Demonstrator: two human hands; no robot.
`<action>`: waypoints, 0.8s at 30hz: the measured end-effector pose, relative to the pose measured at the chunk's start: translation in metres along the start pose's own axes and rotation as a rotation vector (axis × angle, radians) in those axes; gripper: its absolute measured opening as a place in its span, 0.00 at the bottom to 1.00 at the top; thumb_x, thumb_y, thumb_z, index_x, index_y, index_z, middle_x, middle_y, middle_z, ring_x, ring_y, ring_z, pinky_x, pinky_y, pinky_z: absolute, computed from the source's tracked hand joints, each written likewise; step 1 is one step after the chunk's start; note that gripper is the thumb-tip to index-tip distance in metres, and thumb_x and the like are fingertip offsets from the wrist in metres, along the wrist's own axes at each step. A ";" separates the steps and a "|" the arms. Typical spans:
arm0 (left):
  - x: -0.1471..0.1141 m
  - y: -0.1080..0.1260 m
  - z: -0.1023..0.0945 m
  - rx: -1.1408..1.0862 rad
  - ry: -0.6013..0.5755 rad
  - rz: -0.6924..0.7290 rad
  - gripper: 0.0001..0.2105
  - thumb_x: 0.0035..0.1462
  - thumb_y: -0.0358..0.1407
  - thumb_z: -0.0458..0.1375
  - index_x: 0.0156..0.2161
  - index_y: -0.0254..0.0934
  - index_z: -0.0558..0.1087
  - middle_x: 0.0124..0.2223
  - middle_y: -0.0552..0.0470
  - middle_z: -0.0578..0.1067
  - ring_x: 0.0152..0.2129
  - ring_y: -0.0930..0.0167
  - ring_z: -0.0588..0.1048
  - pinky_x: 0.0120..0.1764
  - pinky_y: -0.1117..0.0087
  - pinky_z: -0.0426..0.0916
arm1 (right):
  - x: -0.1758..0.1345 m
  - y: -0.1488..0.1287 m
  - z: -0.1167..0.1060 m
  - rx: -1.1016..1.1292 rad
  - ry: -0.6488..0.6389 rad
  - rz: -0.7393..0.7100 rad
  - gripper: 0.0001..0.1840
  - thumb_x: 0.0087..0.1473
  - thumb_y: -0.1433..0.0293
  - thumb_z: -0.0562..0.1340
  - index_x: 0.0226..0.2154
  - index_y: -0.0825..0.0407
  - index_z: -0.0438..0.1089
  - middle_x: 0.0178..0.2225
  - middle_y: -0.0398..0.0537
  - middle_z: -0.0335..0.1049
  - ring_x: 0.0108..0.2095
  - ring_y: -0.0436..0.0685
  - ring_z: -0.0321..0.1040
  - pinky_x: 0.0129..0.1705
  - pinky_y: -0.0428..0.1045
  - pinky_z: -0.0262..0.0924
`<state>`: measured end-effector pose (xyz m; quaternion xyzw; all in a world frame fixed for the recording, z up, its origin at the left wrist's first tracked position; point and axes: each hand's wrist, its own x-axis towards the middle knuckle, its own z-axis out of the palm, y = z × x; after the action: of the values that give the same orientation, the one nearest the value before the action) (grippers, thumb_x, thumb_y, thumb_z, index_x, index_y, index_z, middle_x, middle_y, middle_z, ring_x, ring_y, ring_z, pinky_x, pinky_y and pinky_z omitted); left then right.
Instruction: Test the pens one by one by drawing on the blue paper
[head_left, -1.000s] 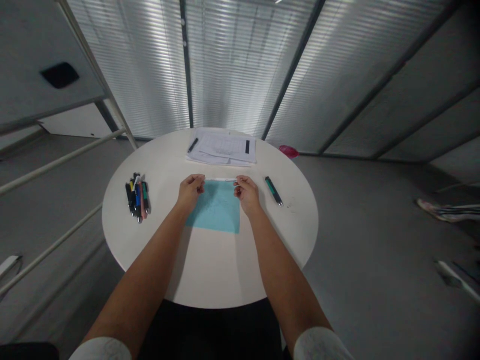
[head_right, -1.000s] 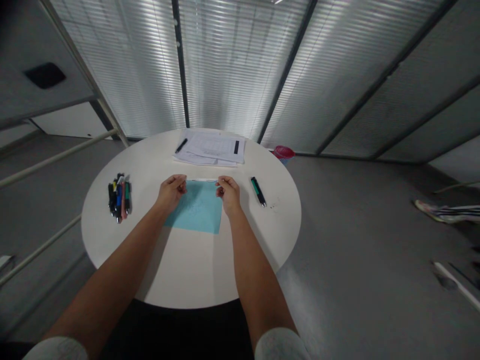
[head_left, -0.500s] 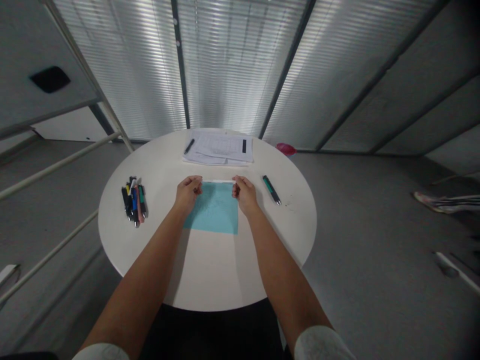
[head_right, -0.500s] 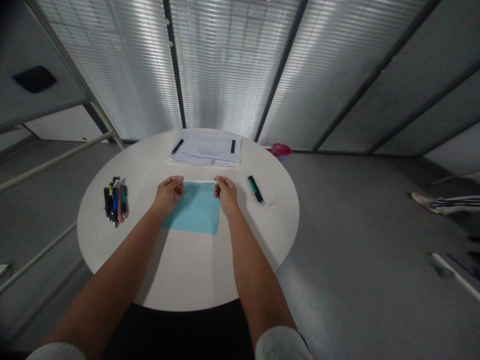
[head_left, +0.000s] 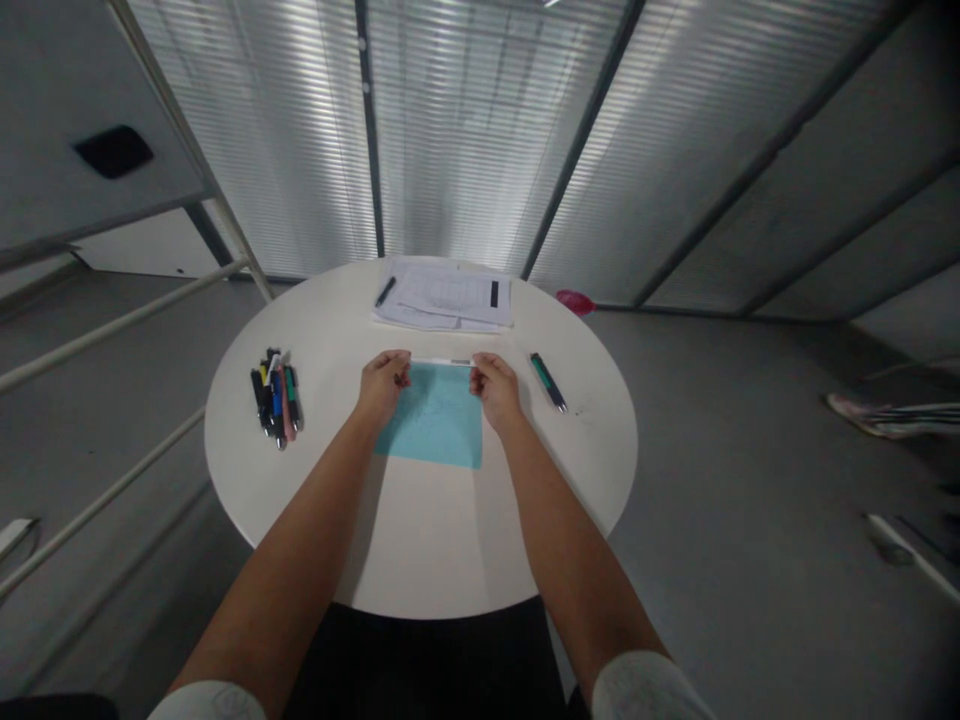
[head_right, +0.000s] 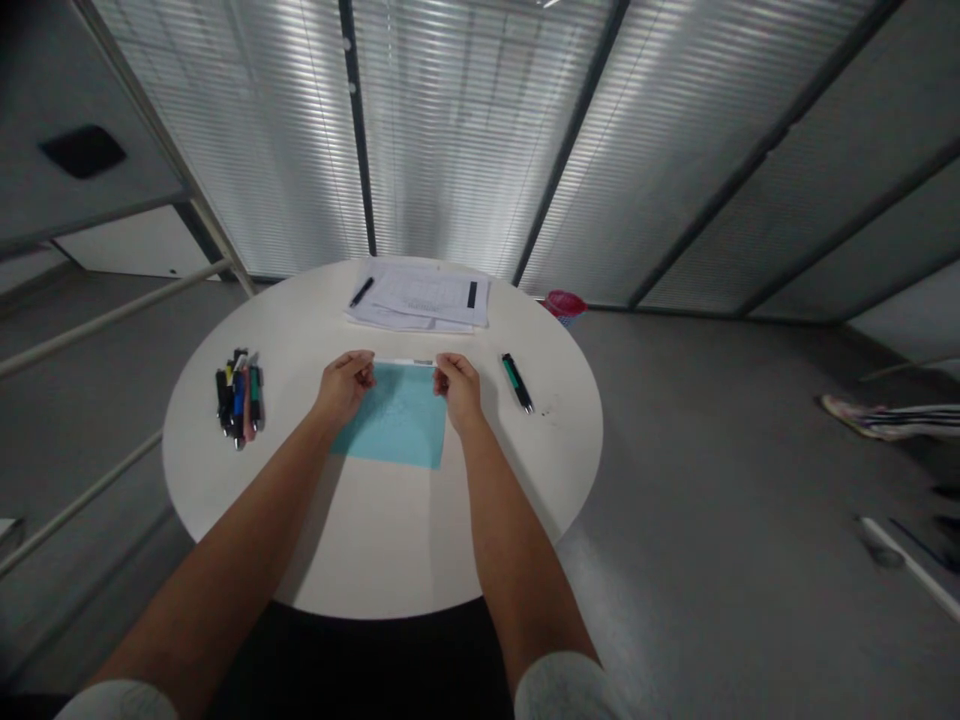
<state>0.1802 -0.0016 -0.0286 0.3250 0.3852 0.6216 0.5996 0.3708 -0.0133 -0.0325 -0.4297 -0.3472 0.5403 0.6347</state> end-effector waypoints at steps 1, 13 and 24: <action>0.000 0.000 0.000 -0.001 0.000 -0.004 0.11 0.39 0.37 0.68 0.28 0.34 0.72 0.22 0.56 0.66 0.19 0.77 0.64 0.24 0.74 0.60 | 0.000 0.000 0.000 0.000 -0.001 0.001 0.15 0.40 0.62 0.68 0.30 0.51 0.67 0.19 0.36 0.65 0.16 0.44 0.57 0.17 0.42 0.51; 0.001 -0.002 -0.003 -0.009 -0.010 0.000 0.10 0.40 0.35 0.68 0.28 0.34 0.74 0.23 0.56 0.66 0.20 0.78 0.65 0.24 0.74 0.61 | 0.000 0.001 -0.001 0.005 0.005 -0.017 0.16 0.39 0.62 0.68 0.31 0.51 0.68 0.23 0.37 0.68 0.16 0.44 0.59 0.17 0.43 0.53; -0.001 -0.001 -0.002 -0.018 -0.022 0.013 0.11 0.38 0.35 0.68 0.29 0.33 0.75 0.25 0.55 0.69 0.19 0.79 0.65 0.24 0.74 0.60 | -0.003 0.002 -0.003 -0.024 -0.001 -0.031 0.15 0.44 0.59 0.66 0.31 0.51 0.68 0.18 0.34 0.63 0.16 0.44 0.57 0.17 0.42 0.51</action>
<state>0.1786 -0.0033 -0.0302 0.3289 0.3706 0.6255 0.6027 0.3721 -0.0170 -0.0352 -0.4315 -0.3604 0.5263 0.6379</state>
